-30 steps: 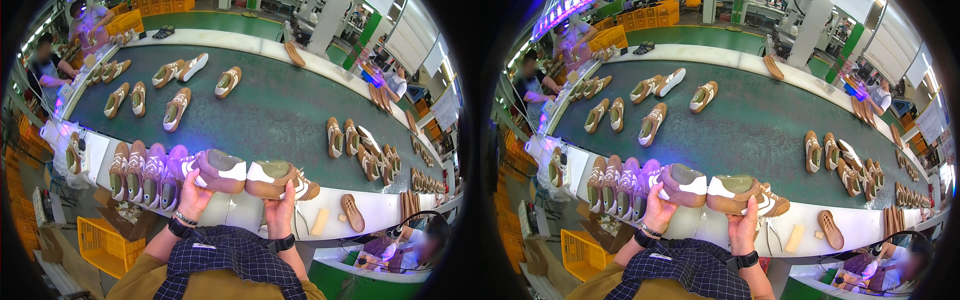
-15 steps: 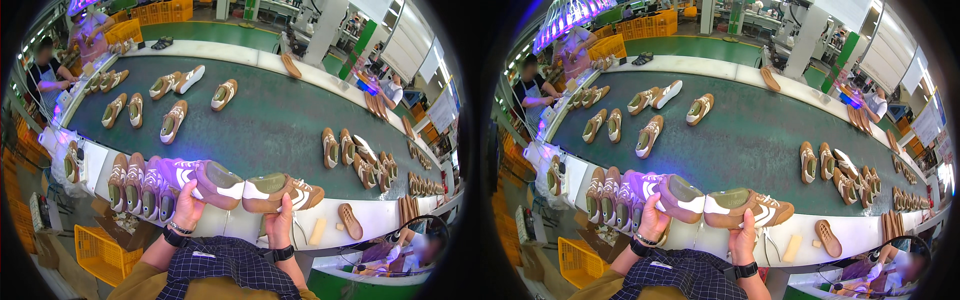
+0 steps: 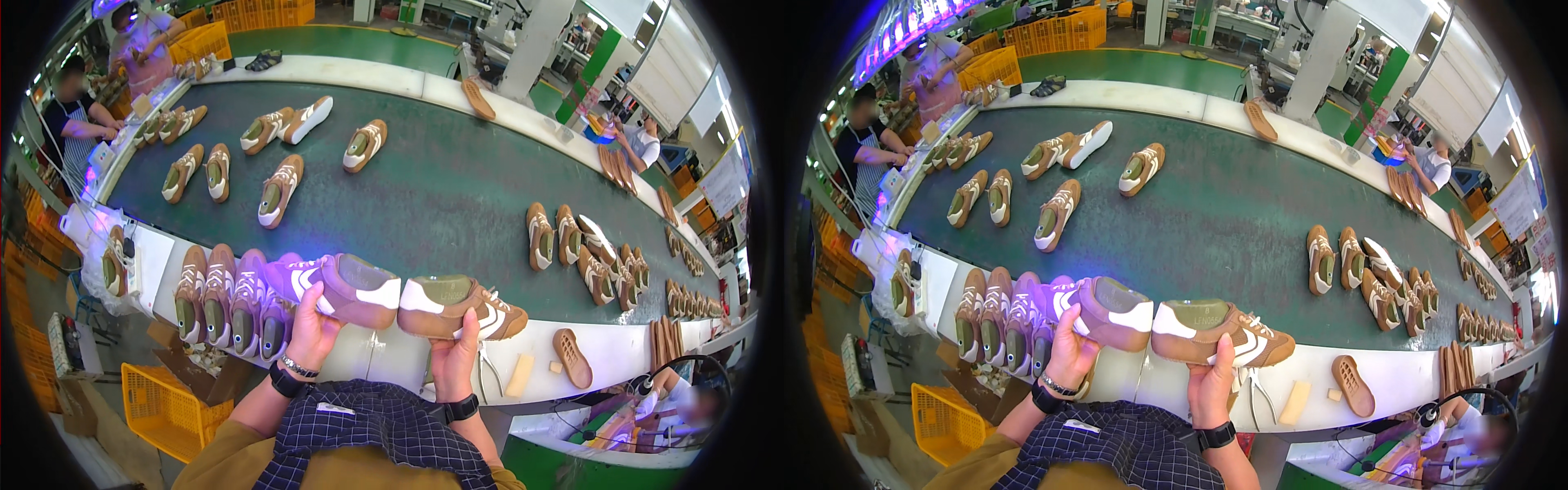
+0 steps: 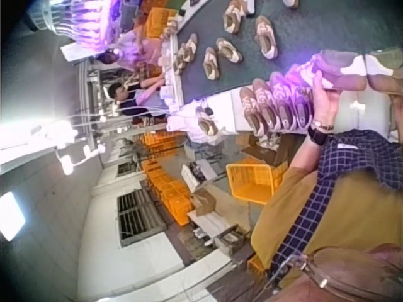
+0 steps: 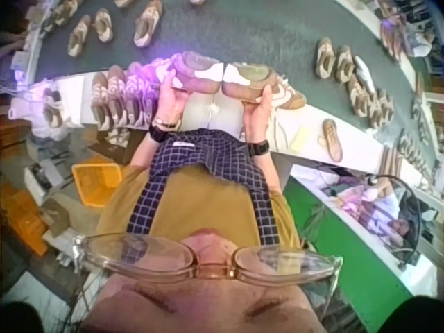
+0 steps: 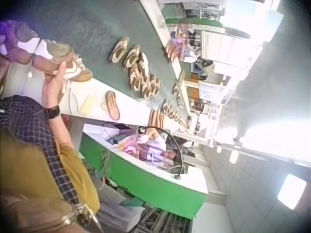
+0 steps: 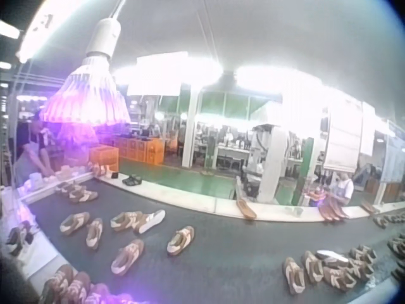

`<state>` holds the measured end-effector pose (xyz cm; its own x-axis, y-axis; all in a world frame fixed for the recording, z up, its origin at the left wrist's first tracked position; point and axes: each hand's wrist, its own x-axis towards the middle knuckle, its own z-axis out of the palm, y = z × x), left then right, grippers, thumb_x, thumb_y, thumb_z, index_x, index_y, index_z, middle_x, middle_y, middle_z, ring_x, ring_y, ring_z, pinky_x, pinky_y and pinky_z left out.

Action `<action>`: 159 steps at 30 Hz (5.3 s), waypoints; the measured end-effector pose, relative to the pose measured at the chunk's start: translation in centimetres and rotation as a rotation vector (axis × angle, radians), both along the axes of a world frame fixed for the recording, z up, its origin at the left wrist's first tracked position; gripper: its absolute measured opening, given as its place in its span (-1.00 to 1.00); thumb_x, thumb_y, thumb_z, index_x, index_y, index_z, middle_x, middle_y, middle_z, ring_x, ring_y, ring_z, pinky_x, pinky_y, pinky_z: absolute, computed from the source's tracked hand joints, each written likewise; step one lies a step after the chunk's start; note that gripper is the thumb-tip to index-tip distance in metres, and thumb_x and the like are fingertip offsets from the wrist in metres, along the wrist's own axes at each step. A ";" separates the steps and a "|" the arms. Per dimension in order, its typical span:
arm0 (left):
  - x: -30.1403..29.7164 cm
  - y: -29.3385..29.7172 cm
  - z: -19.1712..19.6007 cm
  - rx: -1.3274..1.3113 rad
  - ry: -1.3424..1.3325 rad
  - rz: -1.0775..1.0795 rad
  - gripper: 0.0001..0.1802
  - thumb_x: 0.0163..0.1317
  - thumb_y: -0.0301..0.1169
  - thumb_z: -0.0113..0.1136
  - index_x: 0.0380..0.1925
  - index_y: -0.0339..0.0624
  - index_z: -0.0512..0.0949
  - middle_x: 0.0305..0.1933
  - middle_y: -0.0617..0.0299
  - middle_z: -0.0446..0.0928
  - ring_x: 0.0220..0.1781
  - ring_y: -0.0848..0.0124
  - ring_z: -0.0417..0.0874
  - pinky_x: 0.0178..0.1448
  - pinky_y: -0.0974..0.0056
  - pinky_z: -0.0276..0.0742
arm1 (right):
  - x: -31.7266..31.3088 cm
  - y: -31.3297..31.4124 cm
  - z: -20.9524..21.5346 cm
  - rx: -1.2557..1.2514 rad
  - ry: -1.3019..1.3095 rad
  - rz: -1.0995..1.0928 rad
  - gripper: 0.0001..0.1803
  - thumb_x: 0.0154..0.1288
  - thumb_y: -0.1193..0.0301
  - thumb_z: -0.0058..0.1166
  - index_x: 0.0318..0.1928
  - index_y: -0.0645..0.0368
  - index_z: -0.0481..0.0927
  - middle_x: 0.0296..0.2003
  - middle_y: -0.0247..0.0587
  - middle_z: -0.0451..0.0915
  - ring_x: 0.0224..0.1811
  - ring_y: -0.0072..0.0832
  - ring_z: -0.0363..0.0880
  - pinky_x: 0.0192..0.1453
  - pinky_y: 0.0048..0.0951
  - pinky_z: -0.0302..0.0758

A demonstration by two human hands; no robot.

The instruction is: The person picks up pairs of brown and white sneakers from a conveyor belt in a factory setting. They hold the shoes up to the camera, rotating them to inspect the soles, sides, and laces. After inspection, the shoes are placed back onto the moving belt. The process is repeated for multiple pairs throughout the clip.

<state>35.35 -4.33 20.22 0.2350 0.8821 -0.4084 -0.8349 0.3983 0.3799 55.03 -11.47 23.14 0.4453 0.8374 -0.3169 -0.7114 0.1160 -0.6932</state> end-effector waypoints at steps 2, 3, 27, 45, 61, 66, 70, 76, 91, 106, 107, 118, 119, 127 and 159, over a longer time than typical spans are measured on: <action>0.2 0.1 -0.8 -0.063 -0.005 -0.011 -0.52 0.18 -0.23 0.12 0.11 -0.06 0.35 0.10 0.26 0.45 0.16 0.30 0.44 0.27 0.10 0.32 | -0.1 0.2 -0.1 -0.014 0.020 -0.007 -0.42 0.28 0.07 -0.02 0.21 0.09 0.26 0.15 -0.20 0.37 0.18 -0.32 0.38 0.21 -0.20 0.40; 0.4 0.2 -0.7 -0.061 -0.012 -0.012 -0.51 0.18 -0.21 0.13 0.12 -0.05 0.35 0.11 0.26 0.45 0.17 0.29 0.44 0.27 0.10 0.32 | -0.1 0.5 -0.2 -0.016 0.031 -0.015 -0.41 0.28 0.06 -0.01 0.21 0.08 0.26 0.15 -0.20 0.37 0.18 -0.32 0.38 0.20 -0.20 0.40; 2.0 0.3 -1.5 -0.103 0.037 0.006 -0.48 0.14 -0.19 0.17 0.11 -0.04 0.35 0.10 0.26 0.45 0.15 0.29 0.45 0.22 0.09 0.38 | 0.6 0.2 -1.3 -0.053 0.124 -0.095 -0.42 0.29 0.09 -0.01 0.21 0.12 0.25 0.16 -0.15 0.36 0.17 -0.27 0.39 0.23 -0.16 0.40; 2.2 -0.1 -1.4 0.007 0.085 0.035 -0.58 0.21 -0.23 0.10 0.05 -0.09 0.38 0.02 0.29 0.48 0.09 0.36 0.49 0.16 0.13 0.42 | 1.7 -0.9 -1.8 0.005 -0.009 -0.035 -0.42 0.31 0.08 -0.07 0.22 0.11 0.23 0.18 -0.20 0.34 0.21 -0.33 0.34 0.30 -0.21 0.29; 2.5 -0.5 2.0 0.245 0.207 0.073 -0.53 0.20 -0.36 0.08 0.12 -0.12 0.31 0.09 0.29 0.40 0.15 0.39 0.41 0.27 0.16 0.30 | 3.0 -1.9 -0.1 0.050 -0.145 -0.043 -0.40 0.25 0.11 0.03 0.21 0.13 0.26 0.13 -0.23 0.39 0.18 -0.36 0.36 0.27 -0.24 0.30; 2.0 -0.1 0.9 0.207 0.114 0.002 -0.52 0.21 -0.33 0.05 0.14 -0.19 0.30 0.12 0.20 0.41 0.17 0.32 0.42 0.30 0.16 0.27 | 3.9 -2.2 -0.5 0.036 -0.113 -0.004 -0.32 0.18 0.08 0.09 0.23 0.13 0.24 0.14 -0.18 0.37 0.20 -0.33 0.33 0.29 -0.21 0.28; 2.1 1.3 -0.5 0.086 -0.216 -0.179 -0.51 0.27 -0.29 -0.04 0.16 -0.28 0.27 0.17 0.04 0.39 0.21 0.20 0.40 0.34 0.12 0.24 | 5.1 -2.0 -1.2 0.116 -0.022 0.213 -0.25 0.11 0.08 0.14 0.25 0.15 0.22 0.15 -0.12 0.36 0.21 -0.27 0.32 0.31 -0.19 0.26; 2.5 9.6 -1.5 0.062 0.088 -0.390 -0.57 0.33 -0.14 -0.11 0.01 -0.26 0.40 -0.08 -0.04 0.51 -0.17 0.15 0.62 -0.06 0.11 0.59 | 5.4 -4.4 -5.2 -0.097 0.189 0.280 -0.37 0.20 0.14 0.01 0.20 0.21 0.28 0.11 -0.09 0.41 0.15 -0.23 0.38 0.28 -0.21 0.30; 3.2 19.1 -13.1 0.246 1.394 -0.793 -0.14 -0.17 -0.38 0.38 0.14 -0.46 0.17 0.01 -0.11 0.42 -0.08 0.21 0.55 -0.06 0.22 0.51 | 9.0 6.7 -3.0 -0.040 0.284 0.553 -0.48 0.39 0.14 -0.21 0.24 0.15 0.27 0.13 -0.17 0.43 0.10 -0.38 0.46 0.22 -0.31 0.37; 5.8 19.1 -17.0 0.158 1.237 -0.442 -0.18 0.03 -0.49 0.20 0.28 -0.34 0.03 0.19 -0.06 0.29 0.18 0.19 0.37 0.23 0.21 0.31 | 21.1 18.0 -6.2 -0.394 -0.694 0.323 -0.69 0.37 0.22 -0.21 -0.17 0.21 0.43 -0.44 -0.10 0.60 -0.54 -0.45 0.58 -0.50 -0.45 0.50; 5.7 18.5 -16.1 0.139 1.321 -0.439 -0.19 0.04 -0.51 0.18 0.29 -0.35 0.01 0.20 -0.06 0.29 0.20 0.19 0.35 0.25 0.22 0.28 | 24.2 17.1 -6.8 -0.407 -0.800 0.174 -0.75 0.35 0.28 -0.21 -0.20 0.20 0.44 -0.47 -0.12 0.59 -0.55 -0.46 0.56 -0.48 -0.43 0.46; 0.7 0.3 -4.6 0.457 1.780 -0.413 -0.33 -0.07 -0.33 0.30 0.06 -0.41 0.34 -0.07 0.07 0.40 -0.09 0.28 0.46 -0.03 0.24 0.43 | 44.4 16.4 -19.2 -0.909 -1.241 0.184 -0.22 -0.38 0.17 0.40 -0.08 0.36 0.46 -0.13 0.15 0.56 -0.04 -0.11 0.55 0.03 -0.28 0.45; 0.3 -1.6 -3.5 0.251 1.731 -0.496 -0.30 -0.10 -0.26 0.33 0.04 -0.42 0.35 -0.08 0.00 0.41 -0.11 0.22 0.47 -0.03 0.20 0.41 | 43.7 16.6 -18.9 -0.947 -1.292 0.160 -0.27 -0.36 0.21 0.39 -0.10 0.34 0.48 -0.18 0.09 0.57 -0.10 -0.15 0.58 -0.03 -0.29 0.47; -1.4 -7.4 -4.6 0.347 1.953 -0.555 -0.10 -0.16 -0.10 0.32 0.13 -0.46 0.22 0.04 -0.21 0.31 0.13 -0.05 0.31 0.25 0.08 0.23 | 39.9 10.5 -16.3 -0.223 -0.166 0.210 -0.64 0.14 0.38 0.11 -0.05 0.25 0.47 -0.17 -0.25 0.56 -0.15 -0.40 0.56 -0.02 -0.34 0.48; 0.2 -2.1 4.3 0.458 0.103 -0.301 0.03 -0.34 -0.36 0.29 0.28 -0.19 0.08 0.23 0.10 0.26 0.28 0.26 0.27 0.35 0.25 0.16 | 3.9 -1.4 -0.1 0.043 0.072 0.504 0.01 -0.39 0.32 0.06 0.28 0.23 0.16 0.13 -0.09 0.38 0.15 -0.16 0.37 0.31 -0.28 0.26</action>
